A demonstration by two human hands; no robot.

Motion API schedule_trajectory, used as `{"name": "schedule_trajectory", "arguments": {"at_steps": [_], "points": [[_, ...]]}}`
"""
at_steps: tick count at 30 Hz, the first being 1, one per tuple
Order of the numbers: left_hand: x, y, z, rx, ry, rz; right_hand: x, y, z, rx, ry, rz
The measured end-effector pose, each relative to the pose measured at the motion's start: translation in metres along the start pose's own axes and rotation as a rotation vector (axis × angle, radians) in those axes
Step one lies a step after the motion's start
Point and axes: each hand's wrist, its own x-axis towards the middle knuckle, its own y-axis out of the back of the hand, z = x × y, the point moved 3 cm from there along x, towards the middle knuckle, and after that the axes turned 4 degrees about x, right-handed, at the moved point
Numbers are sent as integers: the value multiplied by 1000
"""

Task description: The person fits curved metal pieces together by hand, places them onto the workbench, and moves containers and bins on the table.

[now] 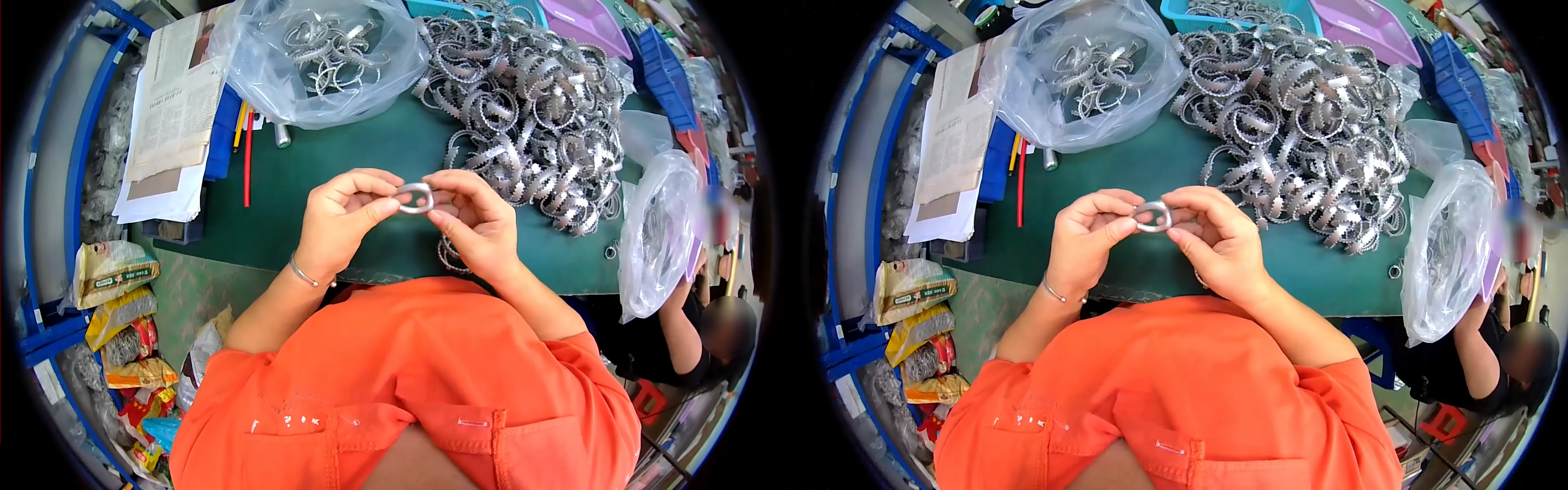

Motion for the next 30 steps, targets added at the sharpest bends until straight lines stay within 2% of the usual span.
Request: {"name": "schedule_trajectory", "arguments": {"at_steps": [2,3,5,7,8,10,14,17,19,23,26,30], "points": [[-2,-4,3,-41,-32,-1,-3,0,3,204,-116,155],[-4,-5,4,-80,-57,3,-4,3,2,202,-114,157],[-5,-9,4,-44,-122,-17,-5,9,8,322,-403,107],[-7,-15,7,83,-239,-23,-6,10,7,364,-453,73],[-7,-16,6,81,-238,-29,-8,9,9,396,-444,50],[-8,-21,8,386,-464,-34,-8,11,7,395,-427,18],[-6,-24,15,512,-453,26,-9,11,1,391,-321,59],[-3,-20,7,624,-486,-76,-7,11,-3,362,-256,127],[-2,-21,6,470,-386,-63,-8,14,-2,363,-246,132],[-1,-16,-2,423,-264,82,-3,30,-11,260,-231,155],[-5,3,-16,451,-105,108,9,59,-34,192,-132,265],[-17,15,-26,537,-70,126,24,114,-72,51,94,461]]}}
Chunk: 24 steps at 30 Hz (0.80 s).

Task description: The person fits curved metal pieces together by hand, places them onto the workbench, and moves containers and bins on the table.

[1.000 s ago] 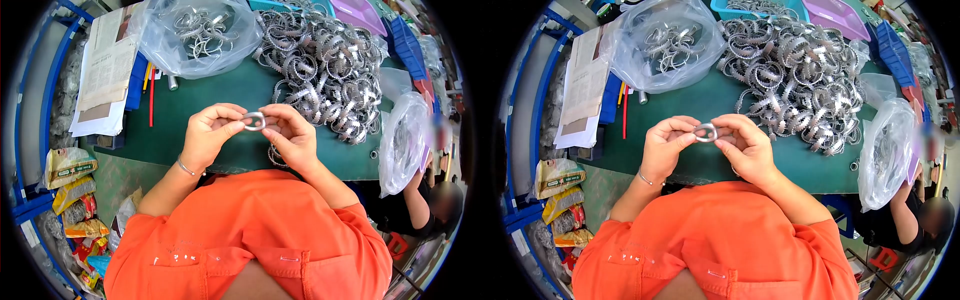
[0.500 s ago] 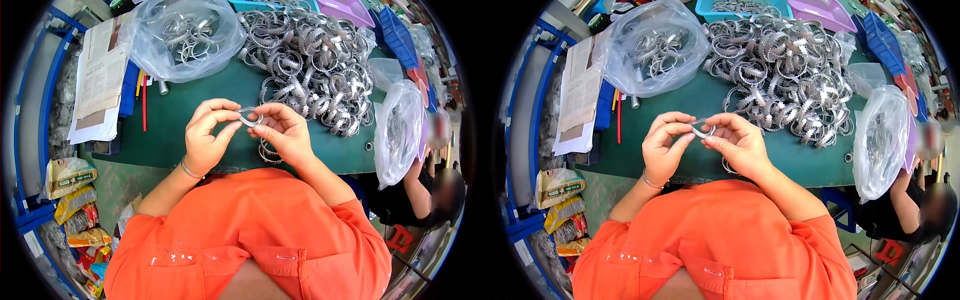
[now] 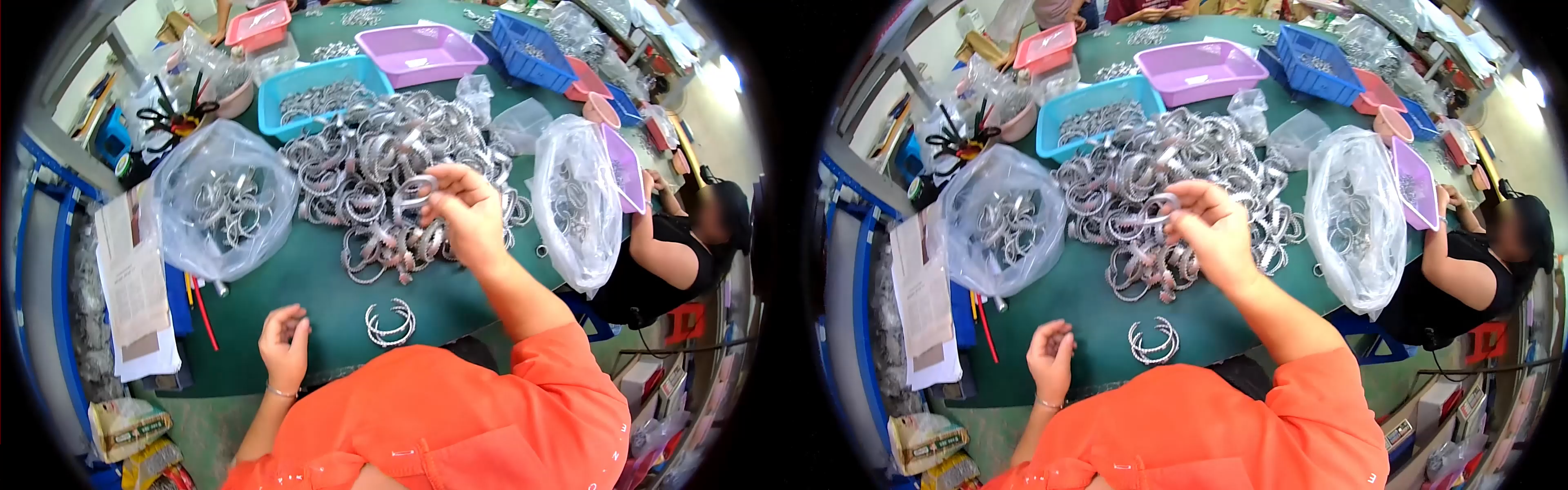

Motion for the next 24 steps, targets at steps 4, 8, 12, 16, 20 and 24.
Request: {"name": "schedule_trajectory", "arguments": {"at_steps": [4,8,12,16,20,24], "points": [[-17,1,-13,-17,111,0,23,32,-26,55,104,151],[-27,-1,-24,-45,158,62,28,72,-52,-134,359,397],[-30,1,-33,-19,66,62,11,135,-95,-452,705,703],[-28,-2,-33,78,-13,76,-1,208,-101,-765,529,812],[-27,-3,-30,167,-48,70,-5,253,-100,-1113,327,829],[-28,-2,-29,158,-52,76,7,248,-101,-1271,241,785]]}}
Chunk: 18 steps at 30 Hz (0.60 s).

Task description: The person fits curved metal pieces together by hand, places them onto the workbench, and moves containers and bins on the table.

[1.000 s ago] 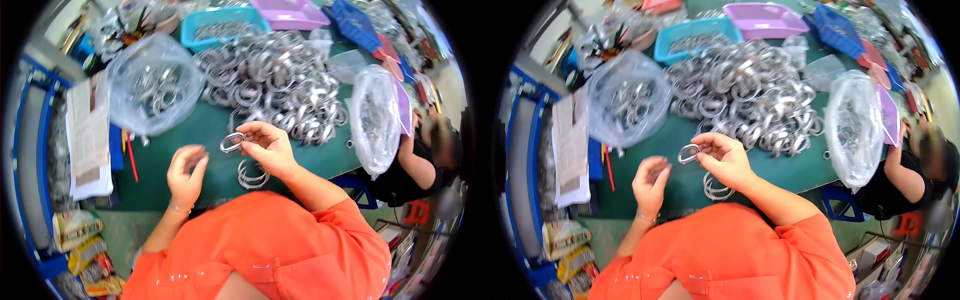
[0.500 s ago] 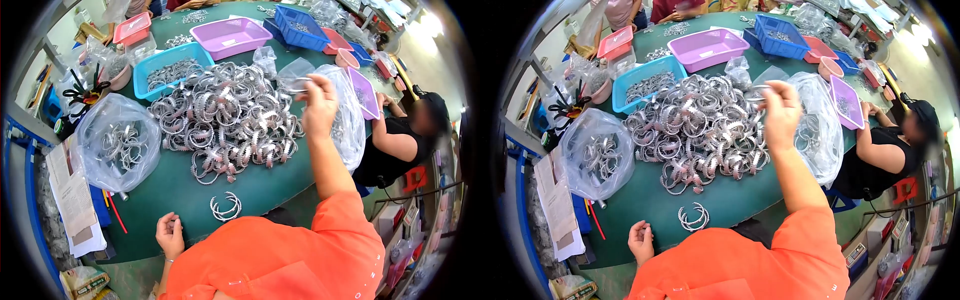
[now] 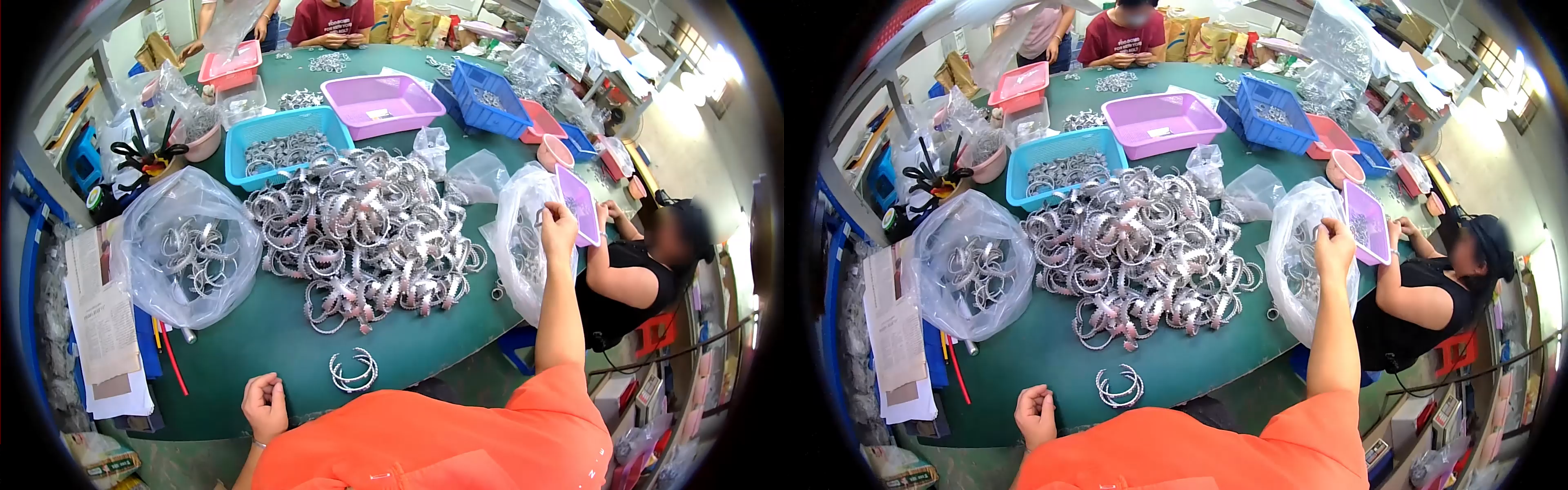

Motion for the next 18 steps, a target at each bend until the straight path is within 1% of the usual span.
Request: {"name": "schedule_trajectory", "arguments": {"at_steps": [1,2,5,7,8,9,10,11,13,15,17,18], "points": [[0,0,1,-17,-7,14,2,2,-8,-84,51,-9],[-1,-1,2,-33,-15,25,2,3,-16,-216,31,-68],[-2,0,-2,-8,-4,17,21,-10,-5,-579,-37,-356],[0,0,-2,-3,-17,-2,48,-28,43,-428,-11,-362],[0,0,-2,-2,-22,-17,40,-17,0,-421,-38,-401],[-1,-1,-2,11,-6,-59,43,-14,-13,-344,88,-364],[-2,-1,-2,-19,25,-45,59,-18,0,-251,228,-329],[-2,-1,-3,-50,53,-22,74,-24,13,-157,169,-350],[-3,-1,-3,-41,64,-31,75,-26,-12,-43,195,-333],[-2,-2,-3,-80,40,-7,73,-25,-36,-21,284,-274],[-2,-3,-6,-63,61,7,55,-25,-66,236,108,-331],[-2,-3,-8,-84,64,2,37,-25,-86,261,144,-366]]}}
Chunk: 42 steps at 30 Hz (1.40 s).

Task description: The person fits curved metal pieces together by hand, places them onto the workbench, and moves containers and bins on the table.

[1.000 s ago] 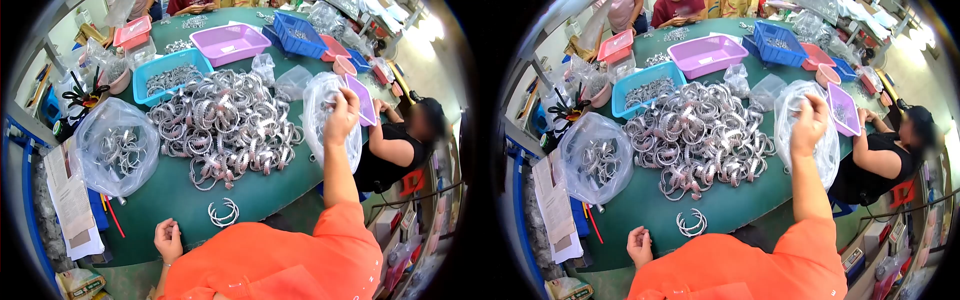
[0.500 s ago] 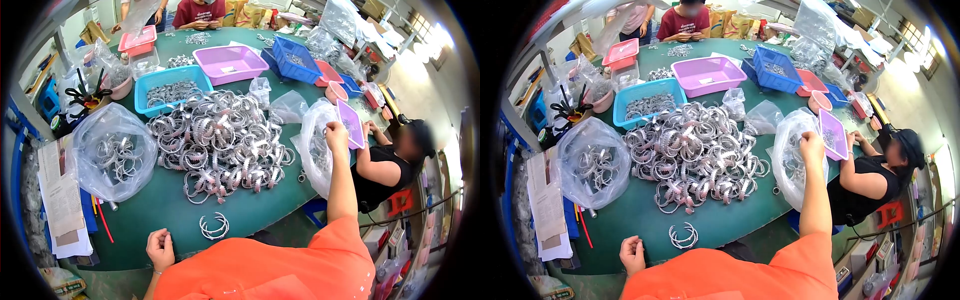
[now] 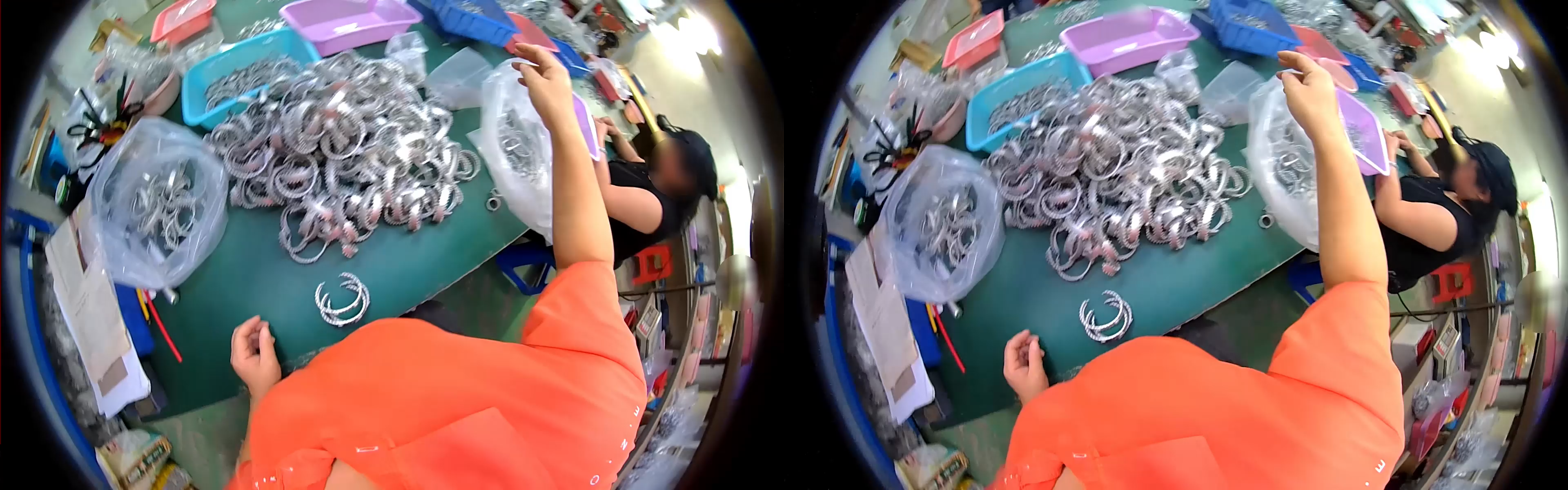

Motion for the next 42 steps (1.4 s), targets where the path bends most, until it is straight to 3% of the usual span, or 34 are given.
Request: {"name": "schedule_trajectory", "arguments": {"at_steps": [5,7,9,12,13,19,23,26,32,37,42], "points": [[0,2,-1,2,-6,-3,-104,-78,-77,27,281,-387],[2,1,1,23,-10,-4,-147,-111,-94,-105,793,-386],[3,1,4,25,6,-14,-180,-146,-99,-58,807,-395],[5,1,6,10,22,-40,-198,-183,-97,-78,535,-266],[6,1,6,22,19,-63,-195,-192,-100,-41,542,-173],[12,-1,16,-93,85,-67,-166,-211,-100,-86,516,-221],[17,0,20,-94,111,-70,-149,-193,-103,-164,336,-453],[30,-14,26,-100,-24,-141,-146,-198,-103,-256,268,-577],[50,-53,67,124,-212,-474,-146,-185,-128,-72,377,-504],[52,-60,62,156,-266,-478,-170,-182,-105,-26,263,-303],[45,-63,71,163,-261,-457,-166,-181,-100,-23,234,-386]]}}
